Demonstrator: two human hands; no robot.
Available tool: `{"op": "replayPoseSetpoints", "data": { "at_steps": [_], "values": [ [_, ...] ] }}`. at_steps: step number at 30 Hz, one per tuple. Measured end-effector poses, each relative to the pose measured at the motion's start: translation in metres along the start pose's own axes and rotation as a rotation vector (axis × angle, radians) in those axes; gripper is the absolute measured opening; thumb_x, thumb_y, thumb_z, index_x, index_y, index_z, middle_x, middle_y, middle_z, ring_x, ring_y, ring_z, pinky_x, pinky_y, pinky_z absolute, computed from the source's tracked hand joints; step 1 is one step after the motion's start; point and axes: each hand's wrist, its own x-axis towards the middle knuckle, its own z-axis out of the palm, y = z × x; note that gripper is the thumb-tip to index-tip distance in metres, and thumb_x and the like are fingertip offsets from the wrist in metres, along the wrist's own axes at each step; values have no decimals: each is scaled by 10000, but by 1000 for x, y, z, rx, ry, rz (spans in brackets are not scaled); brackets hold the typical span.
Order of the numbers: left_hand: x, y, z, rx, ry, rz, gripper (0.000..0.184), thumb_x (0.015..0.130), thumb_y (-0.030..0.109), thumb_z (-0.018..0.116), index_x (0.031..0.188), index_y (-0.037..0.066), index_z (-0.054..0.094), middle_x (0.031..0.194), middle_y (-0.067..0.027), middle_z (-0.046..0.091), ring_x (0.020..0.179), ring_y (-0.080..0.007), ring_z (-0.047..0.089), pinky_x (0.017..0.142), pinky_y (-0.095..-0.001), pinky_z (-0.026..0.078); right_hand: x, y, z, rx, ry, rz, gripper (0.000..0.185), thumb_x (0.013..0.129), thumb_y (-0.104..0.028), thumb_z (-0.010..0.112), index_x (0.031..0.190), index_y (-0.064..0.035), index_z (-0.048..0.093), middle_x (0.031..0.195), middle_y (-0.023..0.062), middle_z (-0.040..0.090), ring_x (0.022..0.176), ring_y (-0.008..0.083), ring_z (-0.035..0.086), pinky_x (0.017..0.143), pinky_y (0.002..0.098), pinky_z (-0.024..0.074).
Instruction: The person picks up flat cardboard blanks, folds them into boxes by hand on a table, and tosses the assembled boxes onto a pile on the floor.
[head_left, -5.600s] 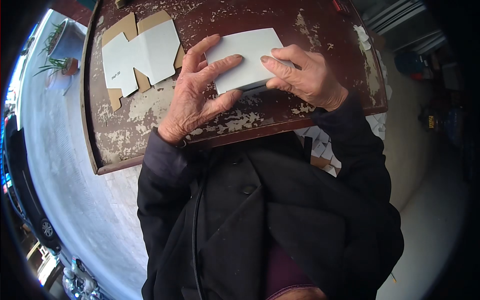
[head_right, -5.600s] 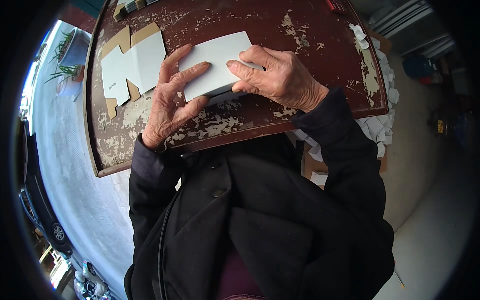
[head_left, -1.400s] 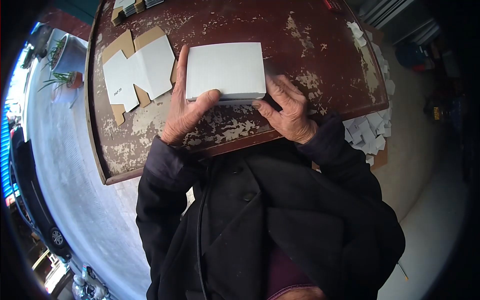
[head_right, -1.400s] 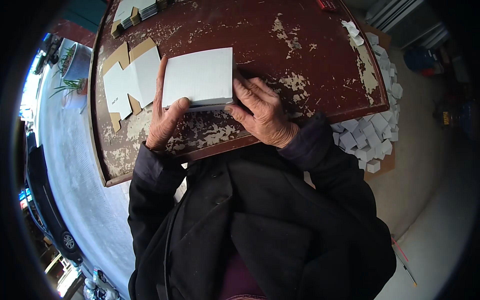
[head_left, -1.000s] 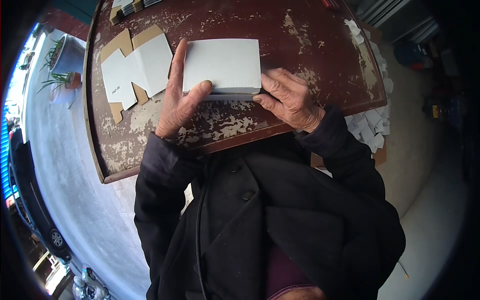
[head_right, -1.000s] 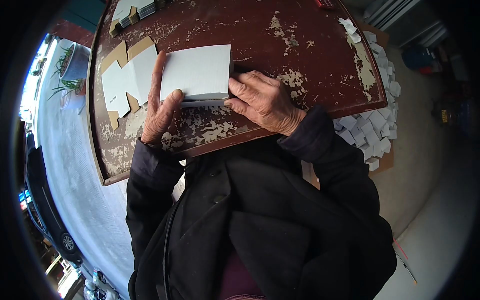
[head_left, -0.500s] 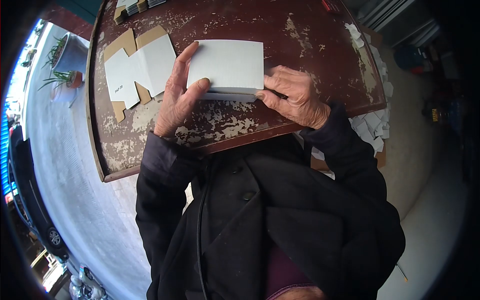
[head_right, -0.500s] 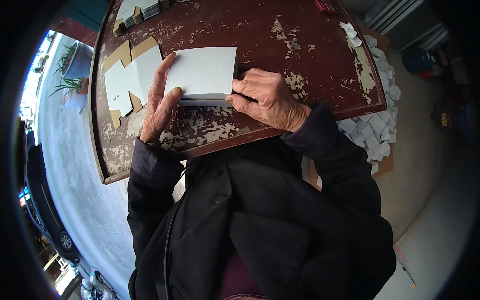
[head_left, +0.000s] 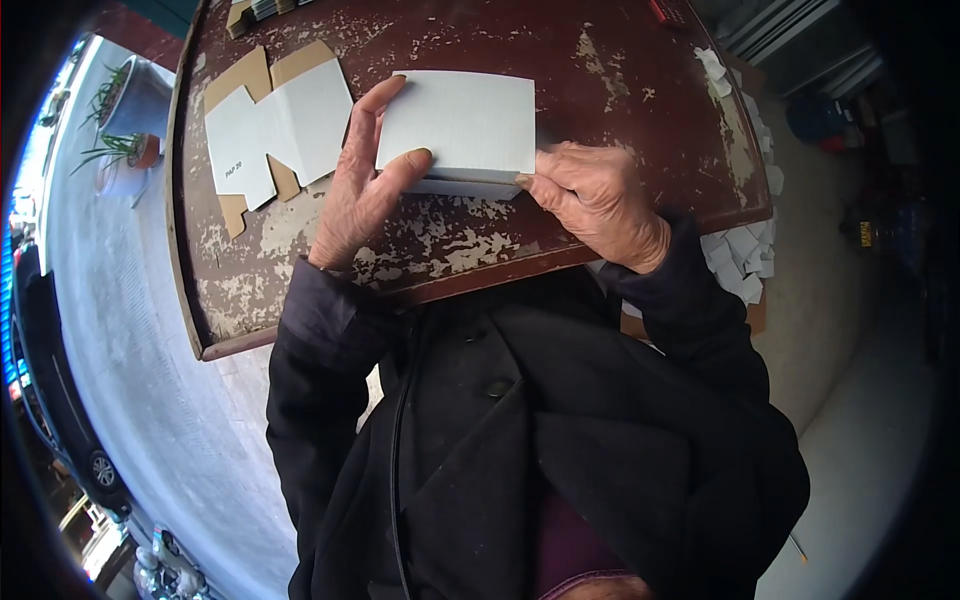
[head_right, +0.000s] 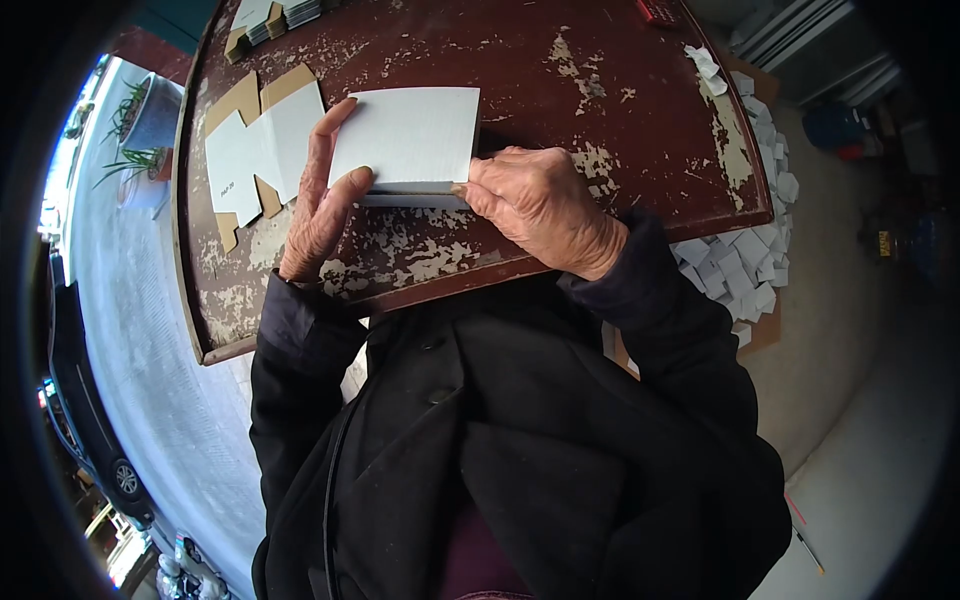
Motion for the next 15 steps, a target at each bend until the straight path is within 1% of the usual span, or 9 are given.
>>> {"op": "replayPoseSetpoints", "data": {
  "at_steps": [6, 10, 11, 15],
  "values": [
    [-1, -2, 0, 10, 25, -23, 710, 772, 217, 598, 1442, 129, 379, 1459, -202, 377, 1353, -407, 334, 1095, -530, 309, 1, -3, 3, -131, -49, -36, 175, 800, 42, 684, 973, 23, 699, 631, 36, 528, 548, 149, 424, 486, 276, 398],
    [0, -8, -1, 6, 17, 20, 739, 785, 274, 687, 1446, 143, 384, 1452, -205, 381, 1341, -409, 346, 1100, -542, 310, 0, -1, 6, -167, 40, -102, 119, 836, -80, 689, 947, -38, 687, 621, 21, 500, 545, 153, 462, 504, 276, 424],
    [0, -10, -1, 4, 17, 23, 739, 785, 274, 687, 1446, 143, 384, 1452, -205, 381, 1341, -409, 346, 1100, -542, 310, -1, 0, 6, -170, 40, -103, 119, 836, -80, 689, 947, -38, 687, 621, 21, 500, 545, 153, 462, 504, 276, 424],
    [0, -13, -2, 154, 79, 207, 673, 764, 358, 777, 1348, 145, 521, 1453, -163, 389, 1336, -393, 362, 1104, -560, 310, -3, 3, 1, -208, 15, -172, 148, 819, -75, 696, 959, -34, 678, 672, 25, 526, 584, 156, 483, 526, 276, 437]
  ]
}}
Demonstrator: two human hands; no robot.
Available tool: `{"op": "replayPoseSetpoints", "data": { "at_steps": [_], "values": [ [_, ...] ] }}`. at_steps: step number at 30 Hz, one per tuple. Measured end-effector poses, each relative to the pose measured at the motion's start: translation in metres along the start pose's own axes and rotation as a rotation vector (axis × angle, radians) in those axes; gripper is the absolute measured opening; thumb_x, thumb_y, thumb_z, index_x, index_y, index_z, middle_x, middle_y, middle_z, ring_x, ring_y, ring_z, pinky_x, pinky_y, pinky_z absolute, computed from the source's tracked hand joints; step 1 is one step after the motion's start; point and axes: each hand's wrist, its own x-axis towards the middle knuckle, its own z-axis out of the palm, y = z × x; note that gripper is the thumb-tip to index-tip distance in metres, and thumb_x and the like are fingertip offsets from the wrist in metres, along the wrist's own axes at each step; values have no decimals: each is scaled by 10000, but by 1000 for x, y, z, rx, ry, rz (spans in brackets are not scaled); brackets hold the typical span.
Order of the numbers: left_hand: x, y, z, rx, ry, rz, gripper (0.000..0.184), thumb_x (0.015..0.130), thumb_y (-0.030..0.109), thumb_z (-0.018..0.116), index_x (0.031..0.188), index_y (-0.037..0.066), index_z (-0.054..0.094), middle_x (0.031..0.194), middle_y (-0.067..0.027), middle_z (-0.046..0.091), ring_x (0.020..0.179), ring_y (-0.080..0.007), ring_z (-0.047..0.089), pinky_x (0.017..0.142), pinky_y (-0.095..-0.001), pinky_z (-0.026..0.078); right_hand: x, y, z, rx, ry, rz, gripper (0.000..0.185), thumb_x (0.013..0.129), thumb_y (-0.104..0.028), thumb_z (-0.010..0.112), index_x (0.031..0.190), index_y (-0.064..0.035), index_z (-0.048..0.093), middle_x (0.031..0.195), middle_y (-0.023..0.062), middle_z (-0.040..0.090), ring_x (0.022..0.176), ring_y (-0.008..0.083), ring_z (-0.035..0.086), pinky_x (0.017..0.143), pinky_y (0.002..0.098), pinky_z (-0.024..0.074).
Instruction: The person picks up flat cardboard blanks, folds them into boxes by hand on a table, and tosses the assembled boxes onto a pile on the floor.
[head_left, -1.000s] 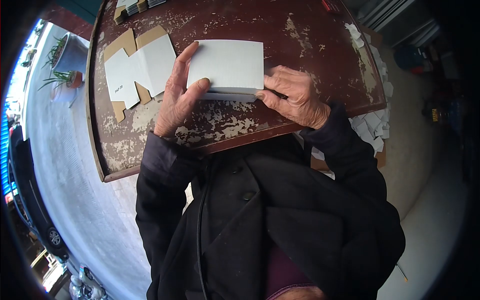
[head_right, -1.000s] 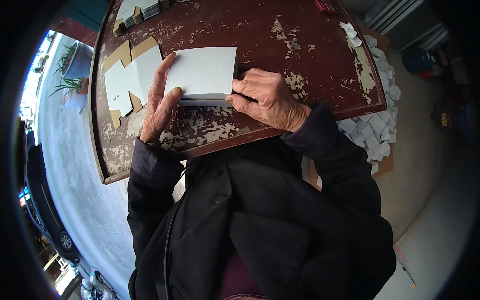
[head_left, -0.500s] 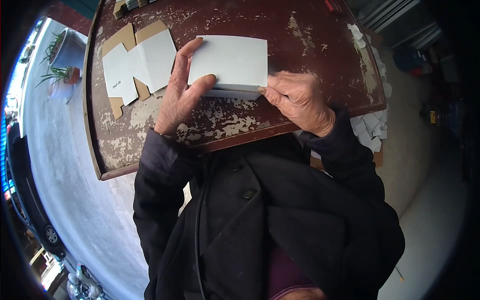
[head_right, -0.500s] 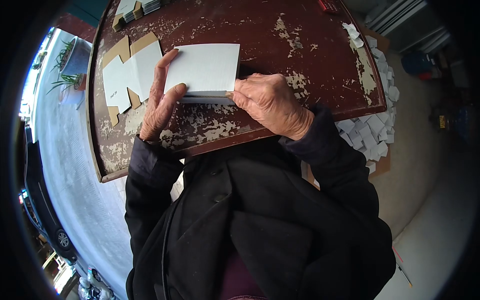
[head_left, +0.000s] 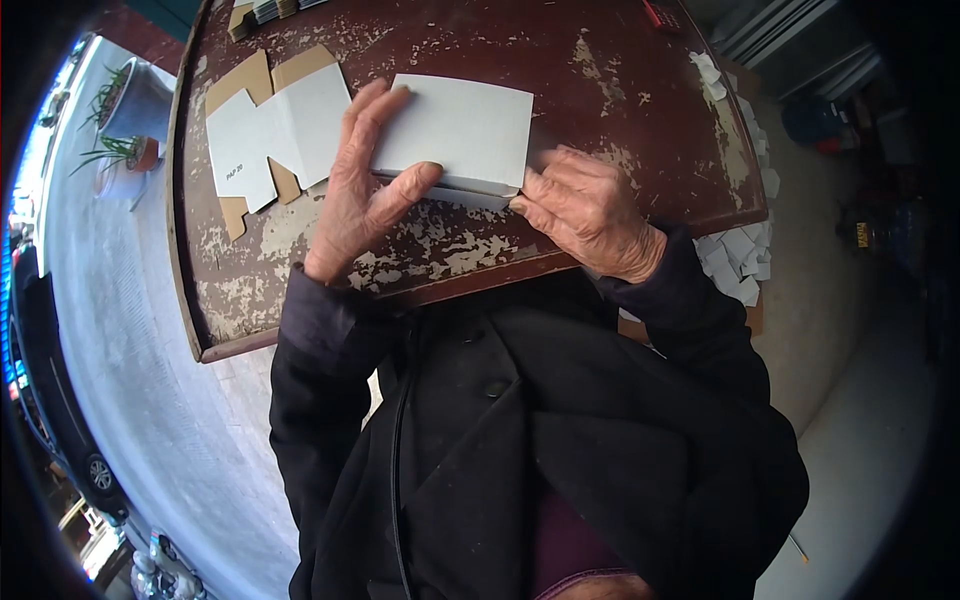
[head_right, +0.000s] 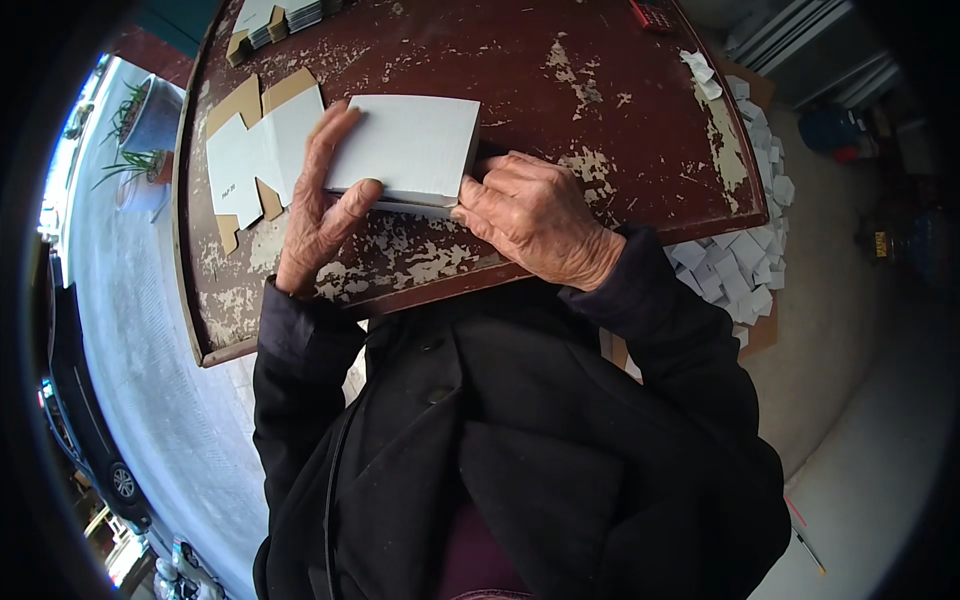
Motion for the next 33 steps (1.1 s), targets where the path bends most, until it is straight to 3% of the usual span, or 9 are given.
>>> {"op": "replayPoseSetpoints", "data": {
  "at_steps": [1, 5, 11, 15, 20, 25, 33],
  "values": [
    [2, 4, 0, 0, -3, 3, 673, 764, 358, 777, 1348, 145, 521, 1453, -163, 389, 1336, -393, 362, 1104, -560, 310, 0, 1, 0, -3, 3, 1, 148, 819, -75, 696, 959, -34, 678, 672, 25, 526, 584, 156, 483, 526, 276, 437],
    [9, 41, -2, 755, -114, 335, 520, 720, 371, 805, 1163, 141, 657, 1383, -101, 478, 1304, -327, 423, 1074, -547, 361, -2, 3, 4, 19, -20, 15, 192, 795, -75, 708, 979, -33, 674, 702, 34, 541, 608, 167, 499, 556, 283, 456],
    [11, 51, 8, 711, -194, 363, 328, 718, 286, 790, 993, 132, 699, 1232, -45, 581, 1187, -245, 517, 994, -456, 445, -2, 2, 5, 74, -21, 64, 213, 779, -76, 716, 981, -25, 674, 719, 41, 561, 641, 175, 523, 585, 286, 476],
    [15, 58, 10, 686, -213, 361, 294, 696, 252, 787, 934, 120, 674, 1067, -21, 619, 1024, -192, 573, 827, -352, 518, -1, 6, 7, 121, 22, 7, 223, 779, -76, 715, 992, -21, 678, 757, 49, 593, 684, 178, 544, 615, 287, 490],
    [29, 66, 6, 811, -305, 428, 262, 682, 229, 789, 857, 100, 642, 946, -27, 609, 860, -181, 597, 644, -292, 526, 0, 5, 2, 197, -40, 31, 343, 740, 1, 737, 1079, 8, 687, 911, 116, 626, 693, 209, 542, 642, 301, 494],
    [42, 73, 4, 887, -401, 525, 239, 682, 204, 784, 824, 88, 631, 848, -38, 599, 714, -170, 614, 512, -272, 497, -1, 10, 2, 187, -71, 5, 338, 740, -5, 739, 1074, 14, 689, 933, 125, 637, 718, 217, 553, 659, 299, 501],
    [48, 91, 12, 1033, -493, 528, 208, 692, 185, 771, 827, 86, 647, 773, -44, 592, 568, -159, 600, 441, -263, 457, -4, 15, 4, 228, -72, -2, 345, 751, -9, 737, 1092, 16, 688, 964, 133, 649, 752, 225, 564, 698, 310, 504]
  ]
}}
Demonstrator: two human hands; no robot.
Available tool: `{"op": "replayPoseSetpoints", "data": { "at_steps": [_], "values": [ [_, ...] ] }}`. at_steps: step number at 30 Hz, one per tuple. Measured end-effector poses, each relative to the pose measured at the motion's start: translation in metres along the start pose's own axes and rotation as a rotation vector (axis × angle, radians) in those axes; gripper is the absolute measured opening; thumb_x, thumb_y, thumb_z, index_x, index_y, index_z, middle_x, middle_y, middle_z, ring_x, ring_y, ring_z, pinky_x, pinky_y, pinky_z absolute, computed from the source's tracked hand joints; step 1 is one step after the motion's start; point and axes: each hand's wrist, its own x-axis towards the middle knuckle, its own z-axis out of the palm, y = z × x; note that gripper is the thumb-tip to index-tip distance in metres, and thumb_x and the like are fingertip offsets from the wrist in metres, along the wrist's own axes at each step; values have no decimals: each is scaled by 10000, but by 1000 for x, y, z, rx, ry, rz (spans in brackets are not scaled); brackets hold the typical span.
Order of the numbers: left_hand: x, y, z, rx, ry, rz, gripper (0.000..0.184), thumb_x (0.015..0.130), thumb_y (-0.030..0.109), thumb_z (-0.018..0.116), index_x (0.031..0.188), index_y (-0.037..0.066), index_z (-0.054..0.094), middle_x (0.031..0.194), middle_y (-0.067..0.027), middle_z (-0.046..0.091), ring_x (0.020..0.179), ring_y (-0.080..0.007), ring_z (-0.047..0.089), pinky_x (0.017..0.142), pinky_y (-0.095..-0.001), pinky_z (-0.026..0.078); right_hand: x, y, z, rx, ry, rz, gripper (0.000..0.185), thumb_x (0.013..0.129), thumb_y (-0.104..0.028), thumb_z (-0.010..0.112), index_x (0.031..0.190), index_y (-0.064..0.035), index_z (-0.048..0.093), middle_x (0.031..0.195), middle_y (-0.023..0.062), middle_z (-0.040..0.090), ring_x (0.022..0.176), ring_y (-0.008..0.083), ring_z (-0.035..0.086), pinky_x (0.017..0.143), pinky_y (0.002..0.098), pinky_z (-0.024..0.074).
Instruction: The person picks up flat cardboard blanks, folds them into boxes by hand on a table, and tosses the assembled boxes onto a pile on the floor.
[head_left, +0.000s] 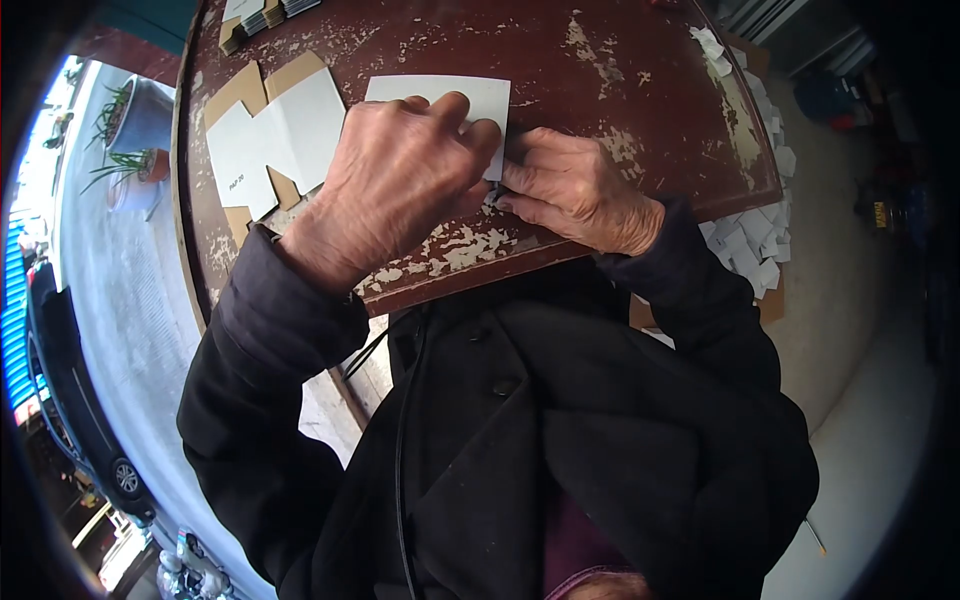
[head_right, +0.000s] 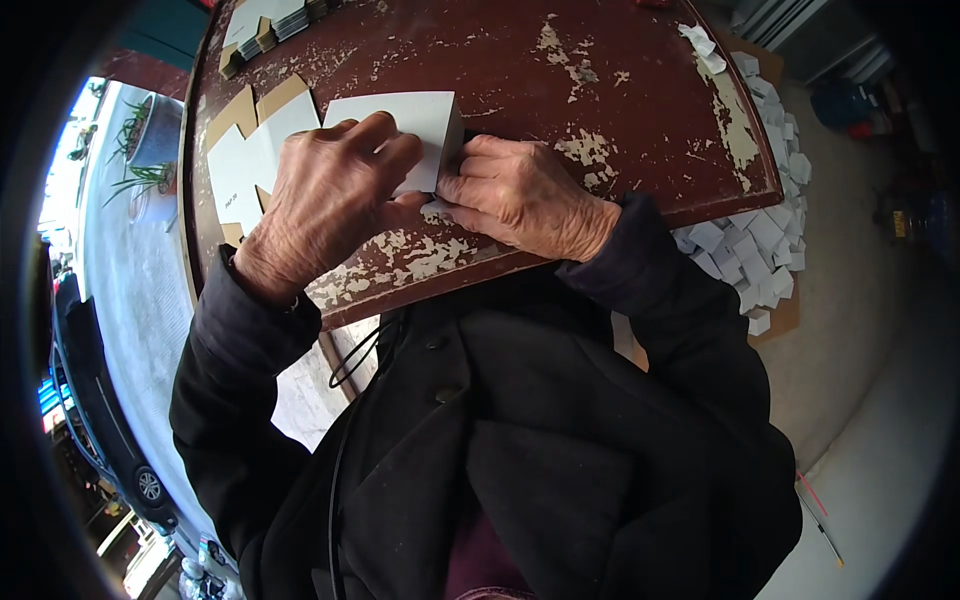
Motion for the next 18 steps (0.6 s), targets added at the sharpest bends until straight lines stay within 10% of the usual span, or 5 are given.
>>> {"op": "replayPoseSetpoints", "data": {
  "at_steps": [18],
  "values": [
    [14, -2, -2, 5, -26, 175, 134, 801, 89, 677, 671, 99, 649, 602, -35, 627, 429, -125, 526, 404, -261, 408, -13, 4, 15, 100, 159, -47, 379, 770, -35, 708, 1147, -20, 675, 951, 80, 667, 851, 213, 599, 745, 310, 526]
  ]
}}
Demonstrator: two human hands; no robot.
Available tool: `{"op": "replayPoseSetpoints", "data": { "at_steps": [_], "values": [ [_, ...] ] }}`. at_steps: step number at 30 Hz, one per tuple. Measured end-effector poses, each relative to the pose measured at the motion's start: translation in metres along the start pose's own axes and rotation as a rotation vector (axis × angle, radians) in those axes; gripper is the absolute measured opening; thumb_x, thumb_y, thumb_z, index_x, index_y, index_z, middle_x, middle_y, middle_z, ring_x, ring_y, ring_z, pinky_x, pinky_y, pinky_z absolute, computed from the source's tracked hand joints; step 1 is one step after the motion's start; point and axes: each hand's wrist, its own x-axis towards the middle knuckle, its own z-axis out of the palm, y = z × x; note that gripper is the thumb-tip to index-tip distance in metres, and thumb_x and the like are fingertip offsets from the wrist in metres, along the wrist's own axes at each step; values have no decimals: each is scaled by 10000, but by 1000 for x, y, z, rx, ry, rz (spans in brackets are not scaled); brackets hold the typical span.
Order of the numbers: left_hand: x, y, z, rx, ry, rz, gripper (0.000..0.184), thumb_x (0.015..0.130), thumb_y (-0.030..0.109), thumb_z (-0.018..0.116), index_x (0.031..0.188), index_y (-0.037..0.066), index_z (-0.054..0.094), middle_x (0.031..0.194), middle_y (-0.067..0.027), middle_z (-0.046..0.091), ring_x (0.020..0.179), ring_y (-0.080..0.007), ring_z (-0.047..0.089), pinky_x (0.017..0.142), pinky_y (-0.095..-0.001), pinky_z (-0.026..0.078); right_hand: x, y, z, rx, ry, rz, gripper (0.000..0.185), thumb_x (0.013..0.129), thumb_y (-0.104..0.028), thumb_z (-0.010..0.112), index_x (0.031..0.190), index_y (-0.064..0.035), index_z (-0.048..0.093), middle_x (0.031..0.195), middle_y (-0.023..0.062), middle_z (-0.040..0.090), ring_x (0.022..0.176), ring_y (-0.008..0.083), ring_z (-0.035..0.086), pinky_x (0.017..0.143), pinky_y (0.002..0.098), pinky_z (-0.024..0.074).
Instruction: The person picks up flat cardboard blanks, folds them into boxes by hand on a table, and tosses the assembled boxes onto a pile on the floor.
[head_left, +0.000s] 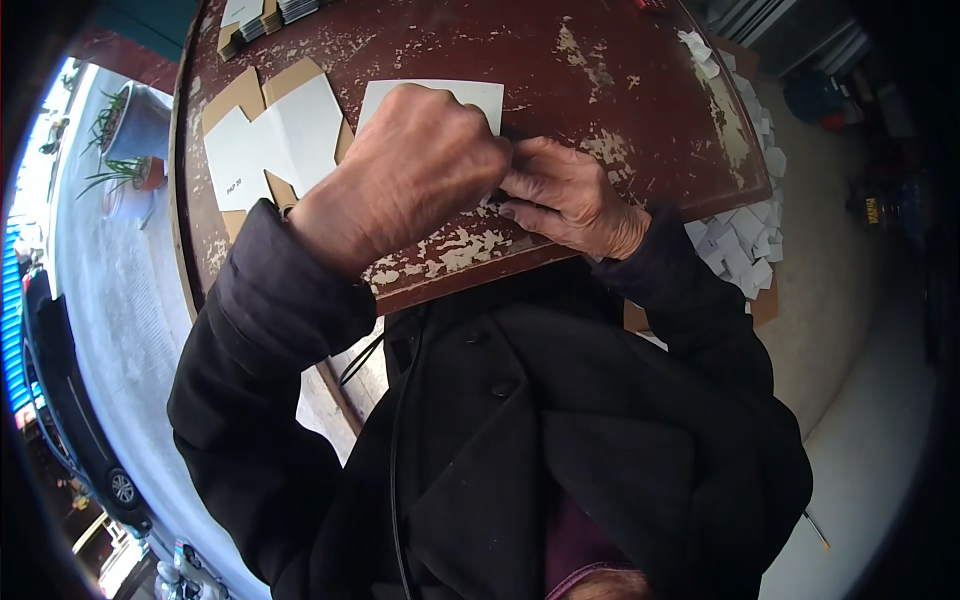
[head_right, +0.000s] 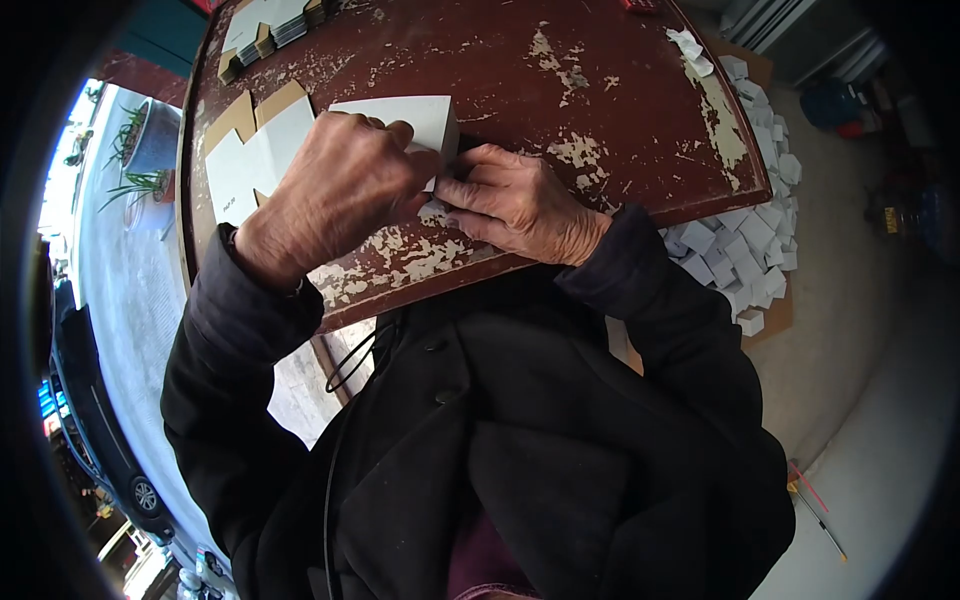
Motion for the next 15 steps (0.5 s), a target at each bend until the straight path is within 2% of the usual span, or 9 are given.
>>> {"op": "replayPoseSetpoints", "data": {
  "at_steps": [5, 9, 15],
  "values": [
    [-4, -12, 1, 95, -95, 4, 98, 799, 105, 696, 710, 86, 661, 663, -55, 652, 448, -114, 535, 415, -244, 417, 4, -5, -6, -88, -103, -5, 376, 790, -15, 709, 1165, -9, 678, 980, 118, 678, 904, 247, 613, 800, 338, 524],
    [-8, -13, 2, 74, 38, 2, 88, 792, 127, 714, 737, 82, 662, 718, -63, 656, 454, -108, 518, 426, -224, 428, 10, -7, -5, -143, -93, -22, 359, 801, -23, 699, 1160, -10, 680, 944, 113, 683, 872, 242, 618, 774, 328, 534],
    [-7, -16, 4, 53, 0, 3, 90, 789, 145, 723, 754, 87, 664, 828, -74, 670, 478, -113, 525, 440, -215, 451, 6, 3, 0, -137, -26, -77, 328, 790, -50, 695, 1116, -20, 677, 859, 71, 641, 808, 193, 593, 683, 285, 528]
  ]
}}
